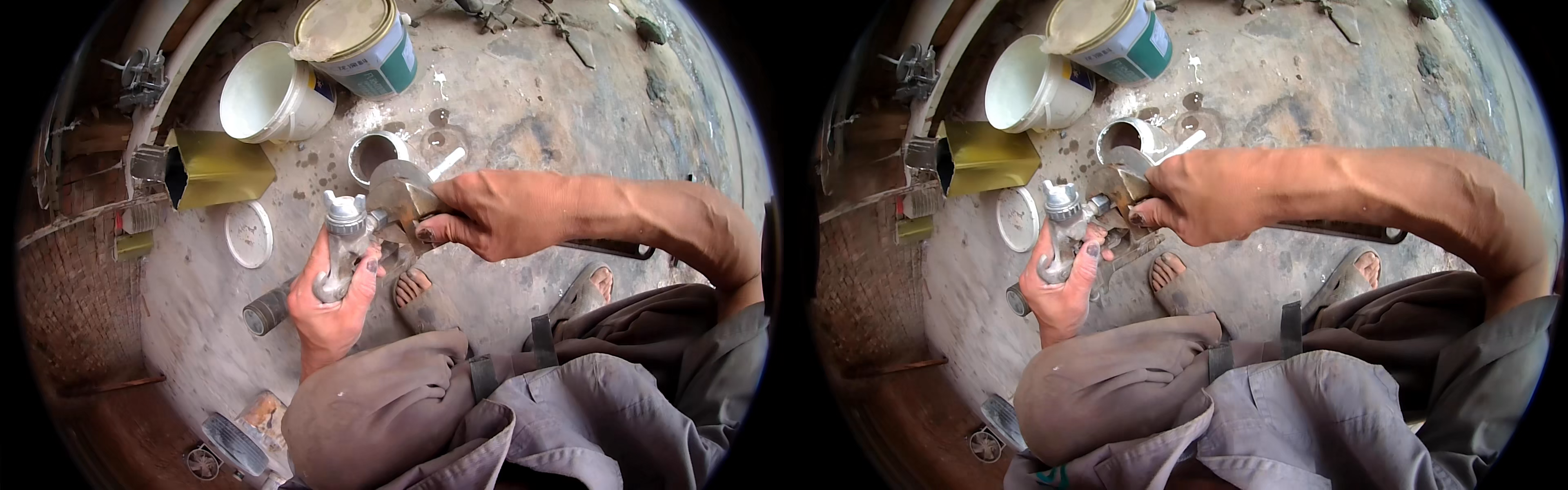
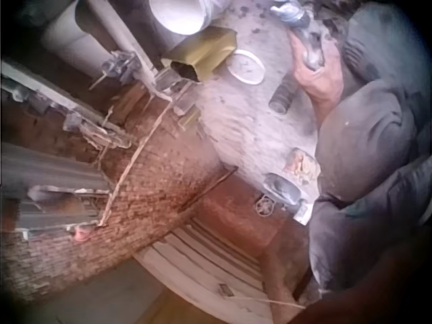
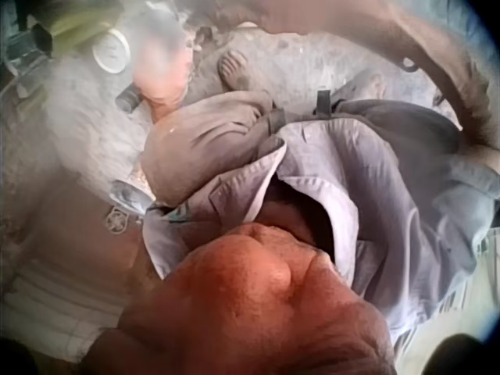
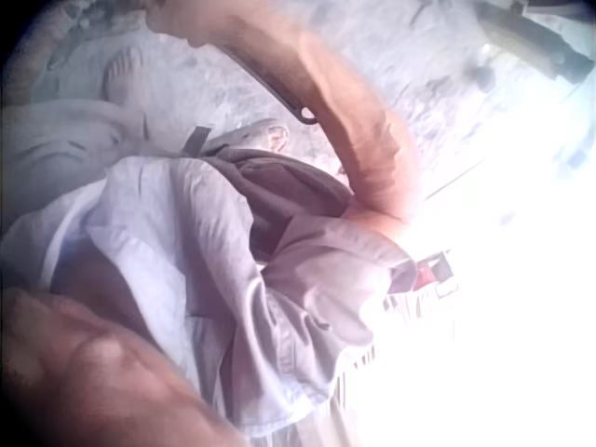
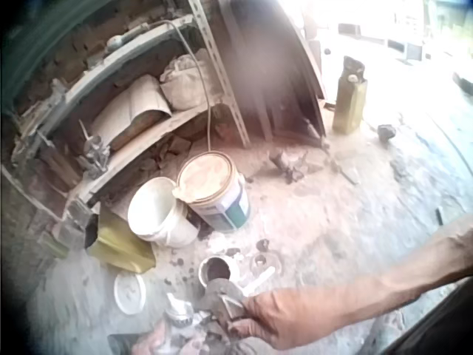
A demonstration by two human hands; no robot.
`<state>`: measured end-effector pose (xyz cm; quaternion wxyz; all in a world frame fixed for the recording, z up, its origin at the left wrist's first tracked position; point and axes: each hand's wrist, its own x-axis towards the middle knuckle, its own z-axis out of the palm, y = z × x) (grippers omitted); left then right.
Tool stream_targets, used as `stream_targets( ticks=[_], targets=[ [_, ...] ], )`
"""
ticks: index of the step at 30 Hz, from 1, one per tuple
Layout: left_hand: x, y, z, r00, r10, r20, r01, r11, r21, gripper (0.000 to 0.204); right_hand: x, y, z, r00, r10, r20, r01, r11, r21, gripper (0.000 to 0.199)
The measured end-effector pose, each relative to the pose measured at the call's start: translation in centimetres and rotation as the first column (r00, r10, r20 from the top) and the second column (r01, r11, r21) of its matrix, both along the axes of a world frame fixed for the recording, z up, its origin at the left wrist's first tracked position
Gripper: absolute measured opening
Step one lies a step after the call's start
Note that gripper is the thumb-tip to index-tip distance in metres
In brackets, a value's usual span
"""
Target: The person disassembles a paint sprayer using a wrench, then cleans the components by dipping and scrubbing them in a bucket of liquid. They use a wooden stick to scrape residue from a paint can and rinse the parts before placing them back in the bucket.
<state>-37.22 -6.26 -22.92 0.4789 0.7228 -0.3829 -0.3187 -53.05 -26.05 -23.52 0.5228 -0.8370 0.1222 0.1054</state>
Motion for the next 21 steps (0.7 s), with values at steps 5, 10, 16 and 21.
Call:
stream_targets(
  ticks=[5, 10, 16, 21],
  targets=[
    [1.0, -0.3, -0.4, 0.982, -0.021, -0.190, 0.023, 1.000, 0.004, 0.053, -0.7, 1.3, 0.4, 0.991, -0.091, -0.093, 0.114, 0.954, 0.277, 0.046],
    [1.5, -0.5, 0.1, 0.974, -0.040, -0.224, 0.044, 0.999, 0.013, 0.051, -0.7, 1.1, 1.6, 0.916, -0.073, -0.394, 0.245, 0.880, 0.406, 0.050],
    [1.9, -0.3, -0.3, 0.964, -0.096, -0.246, 0.098, 0.995, -0.002, 0.047, -1.0, 1.2, 1.4, 0.936, -0.124, -0.329, 0.248, 0.896, 0.369, 0.049],
    [1.8, -0.4, 0.2, 0.973, -0.191, -0.128, 0.190, 0.982, -0.022, 0.038, -1.4, 1.2, 1.0, 0.947, -0.132, -0.292, 0.234, 0.907, 0.350, 0.047]
  ],
)
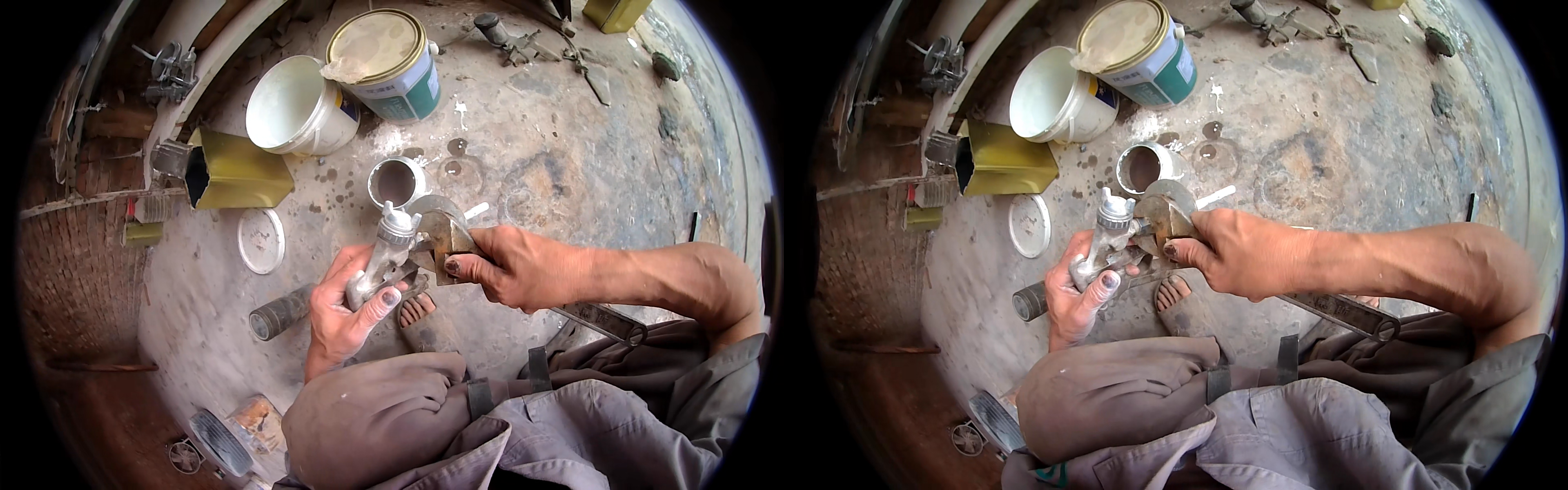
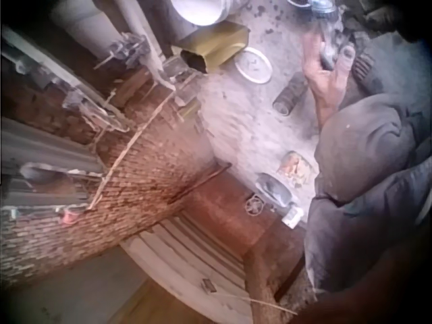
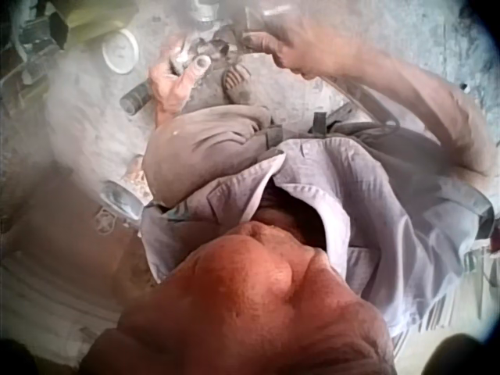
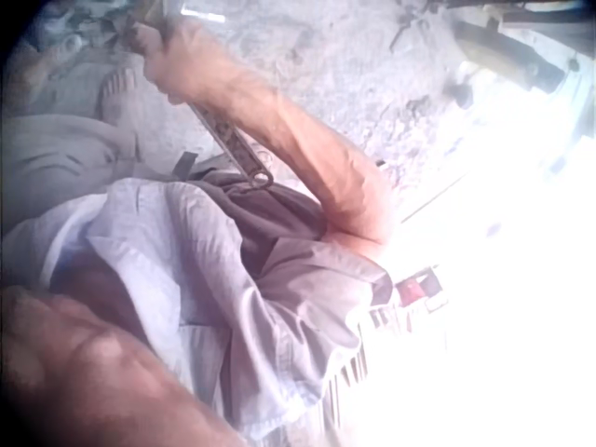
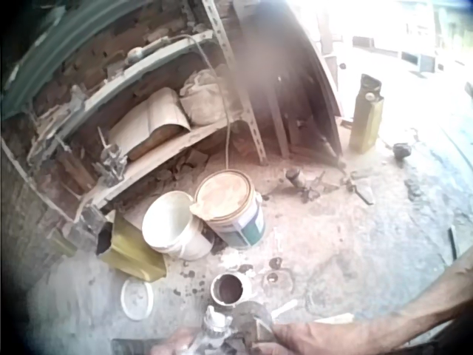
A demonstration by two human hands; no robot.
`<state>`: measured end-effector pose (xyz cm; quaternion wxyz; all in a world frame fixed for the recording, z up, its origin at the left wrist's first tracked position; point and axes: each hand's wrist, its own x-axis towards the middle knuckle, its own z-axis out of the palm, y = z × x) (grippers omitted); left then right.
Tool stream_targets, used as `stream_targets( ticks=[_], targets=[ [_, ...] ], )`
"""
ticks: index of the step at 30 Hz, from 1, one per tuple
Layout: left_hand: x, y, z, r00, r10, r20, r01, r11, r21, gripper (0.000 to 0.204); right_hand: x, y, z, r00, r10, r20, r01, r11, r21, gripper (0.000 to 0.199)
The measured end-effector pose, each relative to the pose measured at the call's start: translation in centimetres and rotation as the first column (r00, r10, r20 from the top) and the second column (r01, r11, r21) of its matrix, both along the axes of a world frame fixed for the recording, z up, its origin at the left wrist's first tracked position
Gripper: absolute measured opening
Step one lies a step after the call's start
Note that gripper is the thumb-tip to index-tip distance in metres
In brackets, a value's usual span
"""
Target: The person disassembles a paint sprayer using a wrench, then cleans the components by dipping and scrubbing them in a bucket of liquid. They use a wooden stick to scrape residue from a paint can and rinse the parts before placing them back in the bucket.
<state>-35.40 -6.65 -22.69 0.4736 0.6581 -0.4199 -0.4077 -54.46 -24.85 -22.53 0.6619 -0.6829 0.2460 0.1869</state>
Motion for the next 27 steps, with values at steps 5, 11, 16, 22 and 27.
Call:
stream_targets(
  ticks=[5, 11, 16, 22, 27],
  targets=[
    [0.0, 0.0, -1.2, 0.998, 0.046, -0.033, -0.046, 0.999, -0.019, 0.036, -0.2, 0.2, 0.5, 0.998, -0.047, -0.030, 0.046, 0.999, -0.016, 0.045],
    [-0.4, -0.3, -0.5, 0.976, 0.066, 0.207, -0.065, 0.998, -0.011, 0.034, -0.4, 2.3, -1.2, 0.980, -0.154, 0.123, 0.166, 0.982, -0.089, 0.041],
    [-1.0, -0.5, -1.8, 0.974, 0.117, 0.193, -0.109, 0.993, -0.056, 0.032, -0.4, 4.1, -3.0, 0.942, -0.284, 0.181, 0.299, 0.952, -0.060, 0.037],
    [-1.2, -1.6, 0.6, 0.951, 0.306, 0.041, -0.301, 0.948, -0.099, 0.037, 3.2, 2.9, -0.3, 0.936, -0.315, 0.159, 0.323, 0.946, -0.025, 0.033],
    [-0.3, -1.4, -0.8, 0.874, 0.475, -0.103, -0.482, 0.874, -0.064, 0.032, 1.8, 4.4, -1.8, 0.925, -0.311, 0.218, 0.351, 0.919, -0.179, 0.027]
  ],
)
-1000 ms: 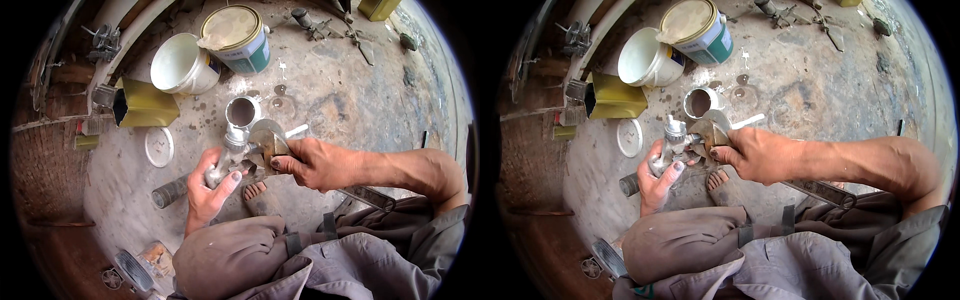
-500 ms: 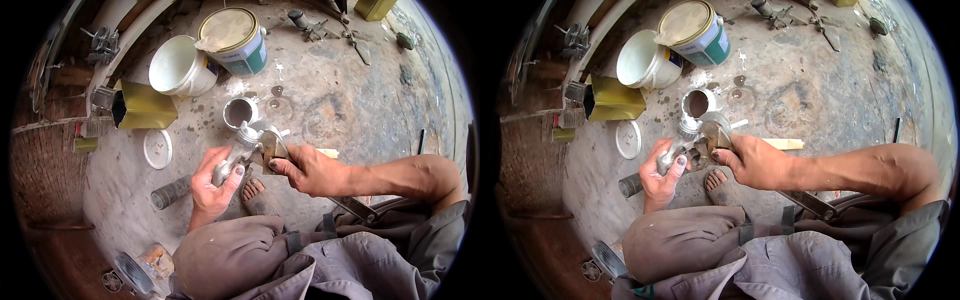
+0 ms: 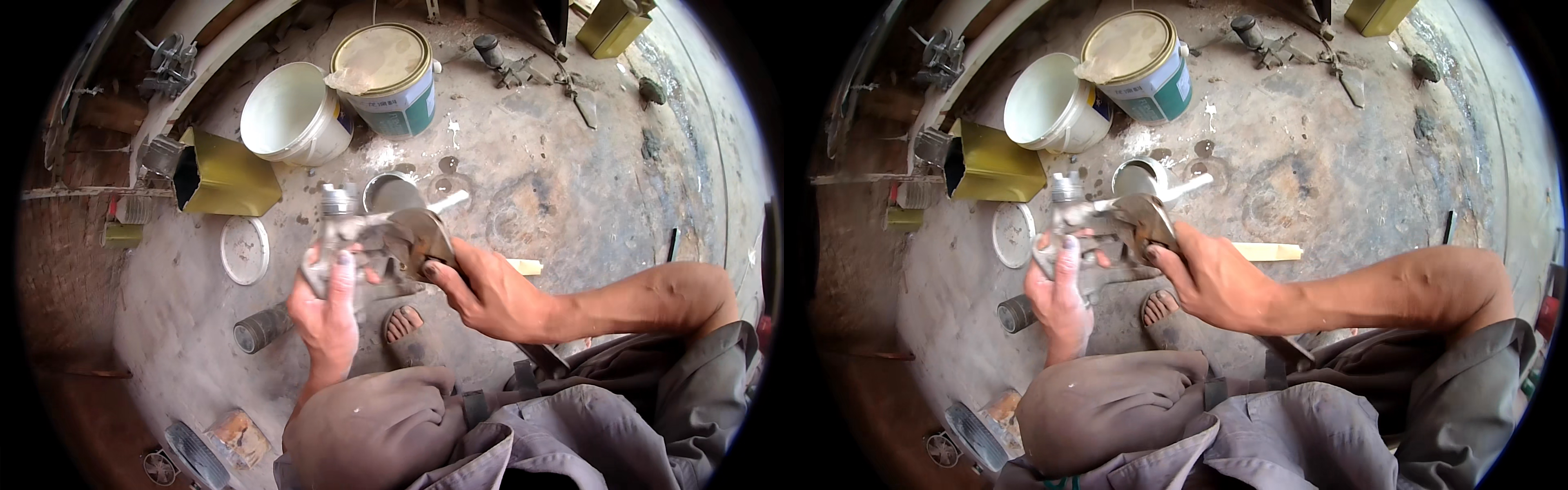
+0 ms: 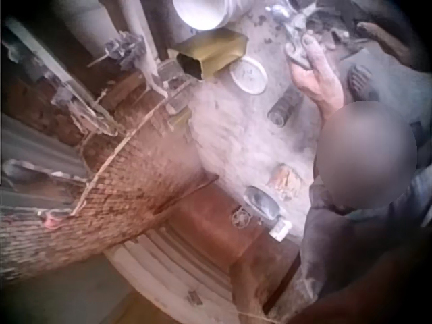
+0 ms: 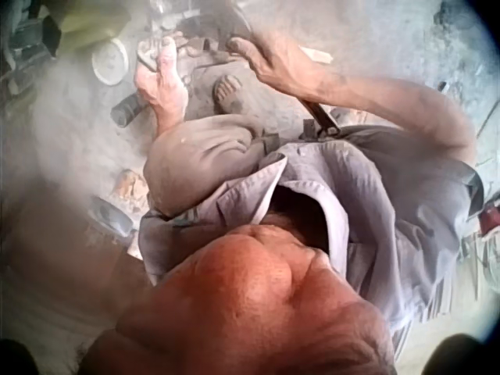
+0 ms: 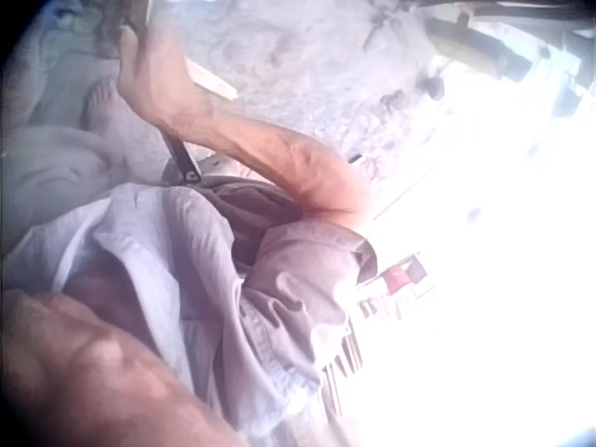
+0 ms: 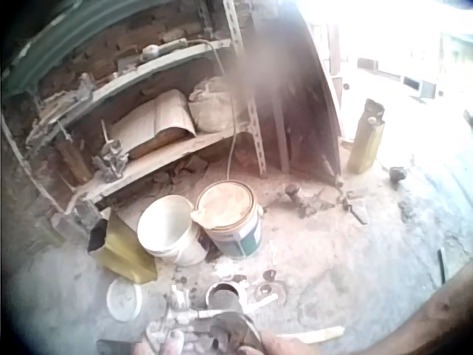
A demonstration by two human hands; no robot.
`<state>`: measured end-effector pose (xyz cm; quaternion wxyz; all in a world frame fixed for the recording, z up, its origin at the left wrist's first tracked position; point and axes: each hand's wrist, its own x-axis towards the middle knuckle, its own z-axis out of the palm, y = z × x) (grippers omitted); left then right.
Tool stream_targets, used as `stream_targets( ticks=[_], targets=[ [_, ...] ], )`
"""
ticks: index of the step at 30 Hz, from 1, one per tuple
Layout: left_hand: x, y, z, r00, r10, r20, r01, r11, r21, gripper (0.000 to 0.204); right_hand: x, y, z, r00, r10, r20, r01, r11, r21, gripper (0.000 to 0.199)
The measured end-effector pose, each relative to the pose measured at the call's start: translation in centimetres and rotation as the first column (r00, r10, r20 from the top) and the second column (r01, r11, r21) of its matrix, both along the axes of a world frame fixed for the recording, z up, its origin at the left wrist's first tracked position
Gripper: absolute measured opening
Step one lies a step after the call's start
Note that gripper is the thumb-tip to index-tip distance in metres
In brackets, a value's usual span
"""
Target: The person disassembles a paint sprayer using a wrench, then cleans the components by dipping and scrubbing them in a bucket of liquid. They use a wooden stick to scrape residue from a paint can and rinse the parts before placing them back in the bucket.
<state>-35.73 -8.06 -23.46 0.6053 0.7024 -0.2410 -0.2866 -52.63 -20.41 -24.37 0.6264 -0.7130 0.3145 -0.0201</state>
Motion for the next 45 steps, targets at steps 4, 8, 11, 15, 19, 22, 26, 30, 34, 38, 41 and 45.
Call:
stream_targets(
  ticks=[4, 8, 11, 15, 19, 22, 26, 30, 34, 38, 41, 45],
  targets=[
    [1.6, 0.3, -0.3, 0.982, 0.168, -0.088, -0.179, 0.974, -0.136, 0.030, -2.9, -0.9, -0.4, 0.997, -0.019, 0.073, 0.023, 0.998, -0.062, 0.022],
    [2.5, 1.6, -0.4, 0.949, 0.151, -0.278, -0.205, 0.963, -0.174, 0.030, -4.2, -7.3, -7.3, 0.950, -0.096, -0.298, 0.051, 0.986, -0.157, 0.046],
    [2.0, 1.5, -1.0, 0.930, 0.098, -0.355, -0.171, 0.968, -0.181, 0.031, -8.6, -12.6, -15.5, 0.850, -0.107, -0.515, 0.007, 0.981, -0.192, 0.066],
    [1.8, 1.7, -1.7, 0.901, 0.089, -0.424, -0.171, 0.973, -0.158, 0.033, -11.8, -16.5, -19.5, 0.757, -0.026, -0.653, -0.038, 0.996, -0.084, 0.060],
    [1.5, 1.5, -2.1, 0.924, 0.030, -0.381, -0.086, 0.988, -0.131, 0.034, -10.2, -20.8, -17.3, 0.802, -0.019, -0.597, -0.287, 0.864, -0.414, 0.043],
    [0.9, 0.5, -2.3, 0.939, -0.095, -0.332, 0.060, 0.992, -0.113, 0.034, -4.7, -18.7, -9.0, 0.993, 0.107, -0.041, -0.115, 0.930, -0.349, 0.049],
    [0.5, -0.4, -2.8, 0.884, -0.278, -0.376, 0.237, 0.960, -0.151, 0.037, 0.4, -13.3, -2.6, 0.811, 0.584, 0.043, -0.528, 0.760, -0.379, 0.048],
    [0.0, -0.7, -2.2, 0.867, -0.361, -0.342, 0.350, 0.932, -0.097, 0.042, 2.6, -11.1, -1.8, 0.680, 0.718, 0.146, -0.702, 0.696, -0.151, 0.038],
    [-0.1, -0.7, -2.1, 0.860, -0.357, -0.365, 0.354, 0.932, -0.076, 0.042, 2.2, -10.3, -2.1, 0.720, 0.678, 0.149, -0.640, 0.731, -0.237, 0.025],
    [0.2, -0.8, -2.4, 0.862, -0.331, -0.384, 0.321, 0.943, -0.094, 0.042, 2.5, -8.8, -1.5, 0.835, 0.548, 0.059, -0.516, 0.814, -0.266, 0.032],
    [0.4, -0.8, -2.6, 0.857, -0.318, -0.405, 0.302, 0.948, -0.104, 0.042, 2.9, -8.5, -0.7, 0.863, 0.506, -0.002, -0.483, 0.823, -0.299, 0.037],
    [0.4, -0.6, -2.6, 0.845, -0.307, -0.437, 0.289, 0.951, -0.110, 0.043, 2.9, -9.0, -2.9, 0.804, 0.584, 0.110, -0.496, 0.762, -0.417, 0.039]
  ],
)
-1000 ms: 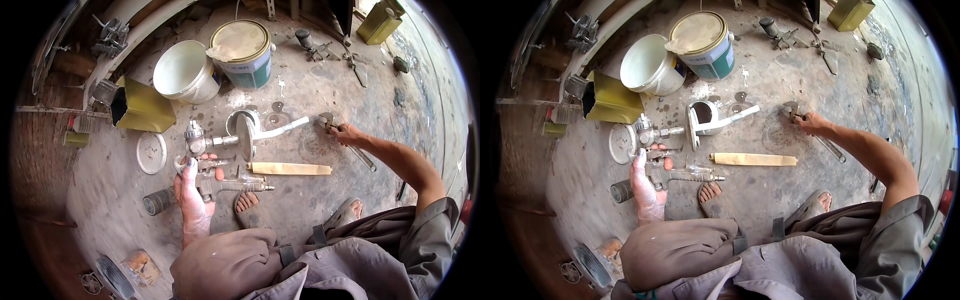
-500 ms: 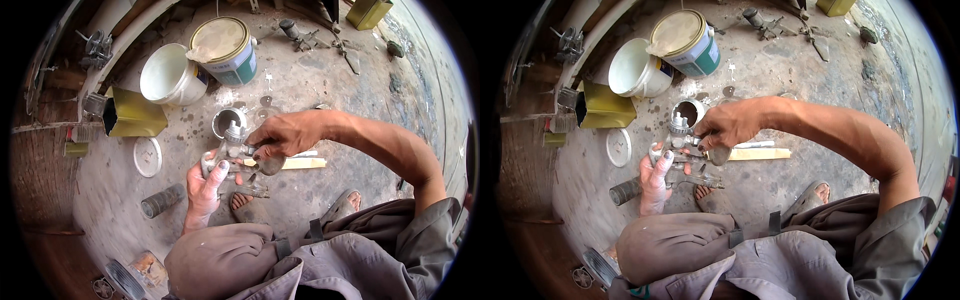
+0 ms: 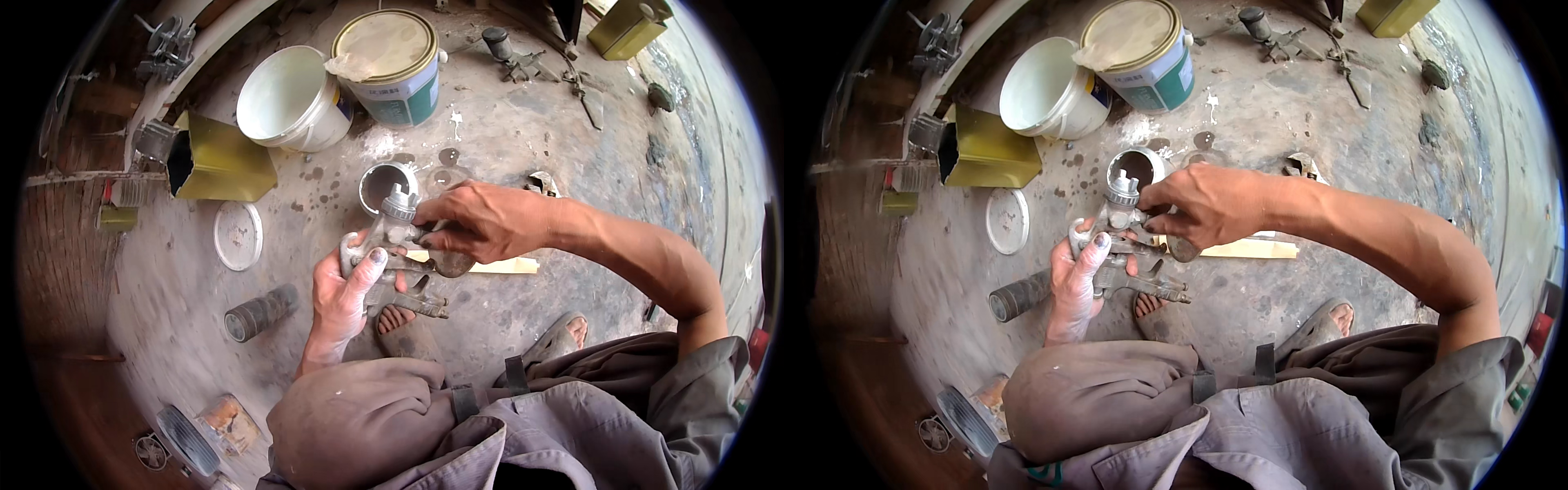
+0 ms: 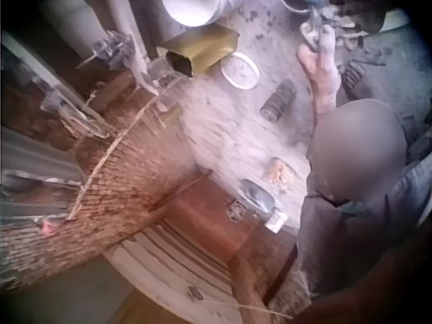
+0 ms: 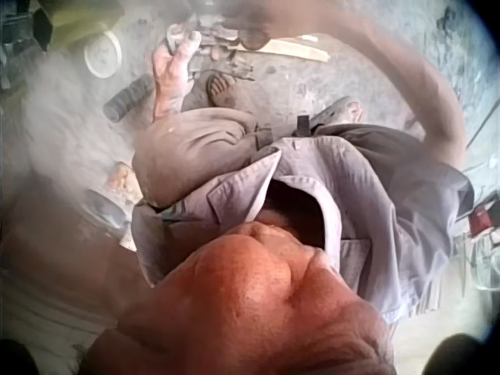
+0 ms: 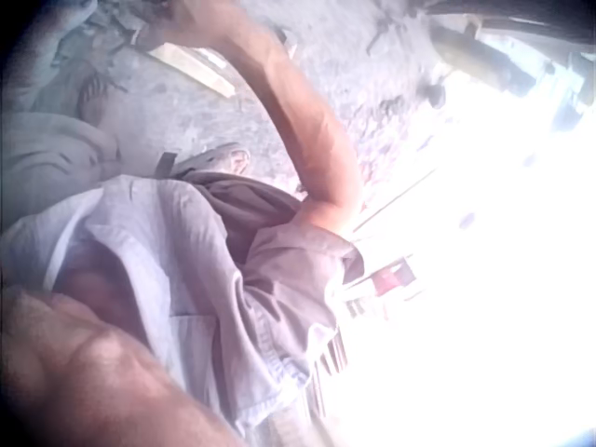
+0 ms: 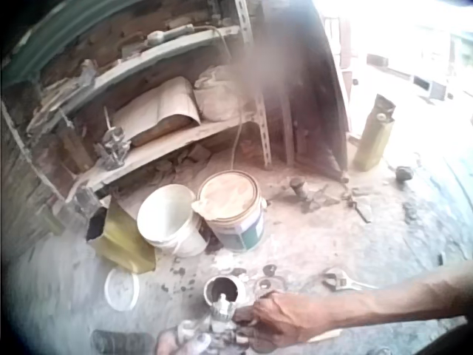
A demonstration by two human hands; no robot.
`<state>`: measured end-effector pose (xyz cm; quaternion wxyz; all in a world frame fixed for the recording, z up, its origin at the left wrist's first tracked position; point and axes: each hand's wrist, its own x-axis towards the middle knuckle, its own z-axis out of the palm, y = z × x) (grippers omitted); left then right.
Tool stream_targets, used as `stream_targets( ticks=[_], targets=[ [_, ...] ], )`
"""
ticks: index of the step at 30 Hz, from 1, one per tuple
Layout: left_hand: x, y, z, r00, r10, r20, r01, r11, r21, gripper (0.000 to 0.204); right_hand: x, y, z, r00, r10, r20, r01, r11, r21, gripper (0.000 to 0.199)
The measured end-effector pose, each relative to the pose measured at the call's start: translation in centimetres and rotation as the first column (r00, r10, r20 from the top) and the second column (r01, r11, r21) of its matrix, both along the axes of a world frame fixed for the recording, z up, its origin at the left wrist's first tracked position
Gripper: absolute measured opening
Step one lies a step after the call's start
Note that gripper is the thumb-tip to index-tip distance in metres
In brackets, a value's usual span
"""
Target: The person disassembles a paint sprayer using a wrench, then cleans the components by dipping and scrubbing them in a bucket of liquid. They use a wooden stick to scrape residue from a paint can and rinse the parts before placing them back in the bucket.
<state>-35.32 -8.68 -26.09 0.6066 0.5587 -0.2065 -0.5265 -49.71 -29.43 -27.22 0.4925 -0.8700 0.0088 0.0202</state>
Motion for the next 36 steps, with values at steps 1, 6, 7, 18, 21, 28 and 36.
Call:
stream_targets(
  ticks=[1, 6, 7, 18, 21, 28, 36],
  targets=[
    [0.0, 0.1, 0.0, 1.000, 0.001, -0.005, -0.001, 1.000, 0.001, 0.043, 0.3, -0.1, -0.1, 0.998, 0.030, 0.063, -0.030, 1.000, -0.006, 0.039],
    [-0.2, 0.6, -0.9, 1.000, -0.029, -0.006, 0.029, 0.998, 0.058, 0.041, -0.5, 1.5, 0.9, 0.978, -0.181, -0.109, 0.183, 0.983, 0.014, 0.030],
    [-0.2, 0.5, -0.8, 0.999, -0.041, -0.004, 0.042, 0.996, 0.074, 0.040, -0.8, 1.2, 0.2, 0.989, -0.138, -0.059, 0.140, 0.990, 0.023, 0.033],
    [-0.4, 0.4, -1.8, 0.990, -0.120, -0.070, 0.129, 0.981, 0.146, 0.041, -2.2, 0.8, -2.7, 1.000, 0.002, -0.029, 0.000, 0.998, 0.056, 0.036],
    [-1.0, 0.3, -2.5, 0.985, -0.102, -0.142, 0.115, 0.989, 0.088, 0.040, -2.4, 1.1, -2.2, 0.997, -0.046, -0.059, 0.044, 0.998, -0.033, 0.036],
    [-0.8, 0.7, -3.0, 0.979, -0.089, -0.184, 0.106, 0.991, 0.086, 0.042, -2.3, 0.9, -3.0, 0.993, 0.023, -0.115, -0.017, 0.998, 0.054, 0.035],
    [-1.4, 0.8, -3.5, 0.970, -0.083, -0.226, 0.116, 0.984, 0.133, 0.044, -3.4, 1.5, -4.4, 0.999, 0.013, -0.032, -0.010, 0.997, 0.077, 0.040]
  ],
)
